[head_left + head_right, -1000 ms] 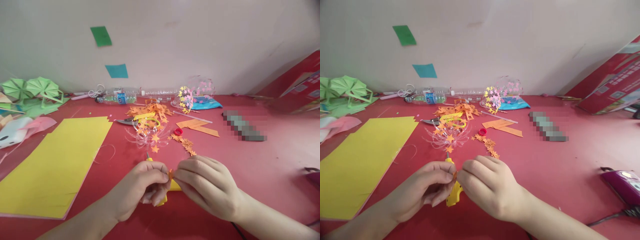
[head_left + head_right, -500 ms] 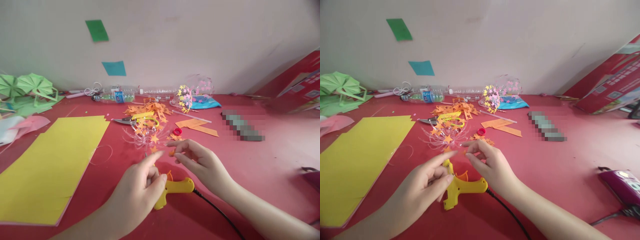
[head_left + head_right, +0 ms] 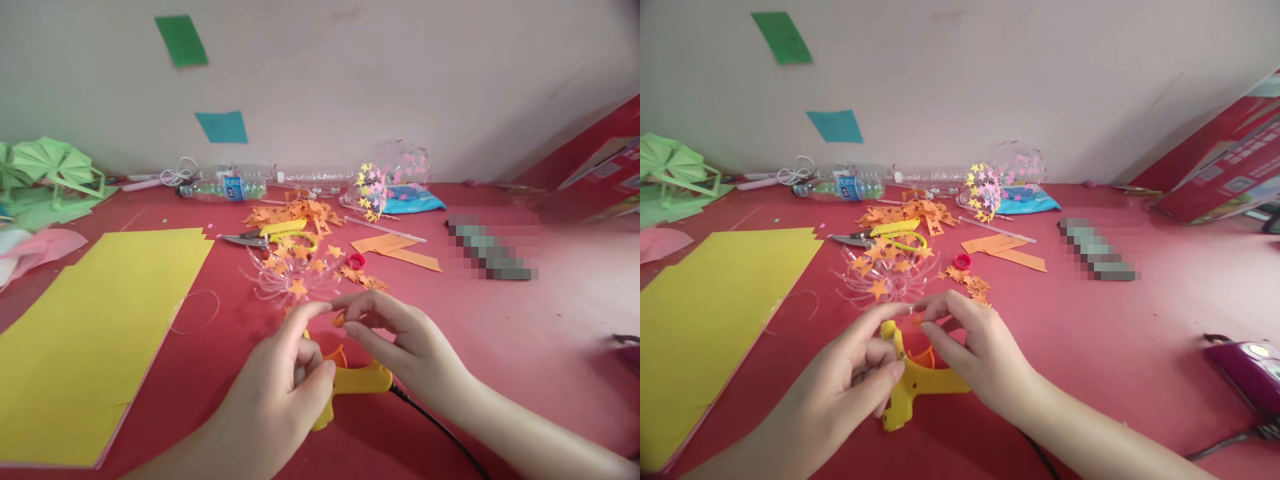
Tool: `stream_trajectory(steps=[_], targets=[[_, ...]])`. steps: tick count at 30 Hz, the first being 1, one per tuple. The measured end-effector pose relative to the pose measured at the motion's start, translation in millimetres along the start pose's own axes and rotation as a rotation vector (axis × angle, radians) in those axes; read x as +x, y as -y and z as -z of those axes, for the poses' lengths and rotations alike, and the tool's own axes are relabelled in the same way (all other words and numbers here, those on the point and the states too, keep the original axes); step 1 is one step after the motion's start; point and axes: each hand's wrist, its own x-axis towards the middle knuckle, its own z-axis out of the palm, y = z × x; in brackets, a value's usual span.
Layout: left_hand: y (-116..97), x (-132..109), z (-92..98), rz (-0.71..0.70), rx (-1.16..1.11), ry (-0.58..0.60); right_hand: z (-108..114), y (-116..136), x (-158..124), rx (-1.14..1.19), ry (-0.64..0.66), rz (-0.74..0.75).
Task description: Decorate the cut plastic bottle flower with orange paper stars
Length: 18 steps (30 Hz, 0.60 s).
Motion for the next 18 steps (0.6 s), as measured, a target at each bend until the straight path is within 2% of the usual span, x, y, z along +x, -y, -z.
stream_trajectory(steps=[3, 6, 8, 11, 18], targets=[[2.5, -0.4, 0.0, -0.002, 0.004, -0.011, 1.5, -5.5, -2.4, -0.161, -0.075, 0.288], [7.1, -0.6, 0.2, -0.021, 0.033, -0.01, 5.3, -9.2, -5.5, -0.466, -0.117, 0.639], [9.4, -0.1, 0.4, -0.032, 0.062, -0.002, 7.8, -9.7, -6.6, -0.639, -0.112, 0.778], [10.5, 1.6, 0.6, -0.037, 0.082, -0.005, 9.3, -9.6, -5.9, -0.711, -0.105, 0.833], [11.6, 5.4, 2.6, -0.04, 0.075, 0.028, 8.3, -15.8, -5.8, -0.639, -0.071, 0.762]])
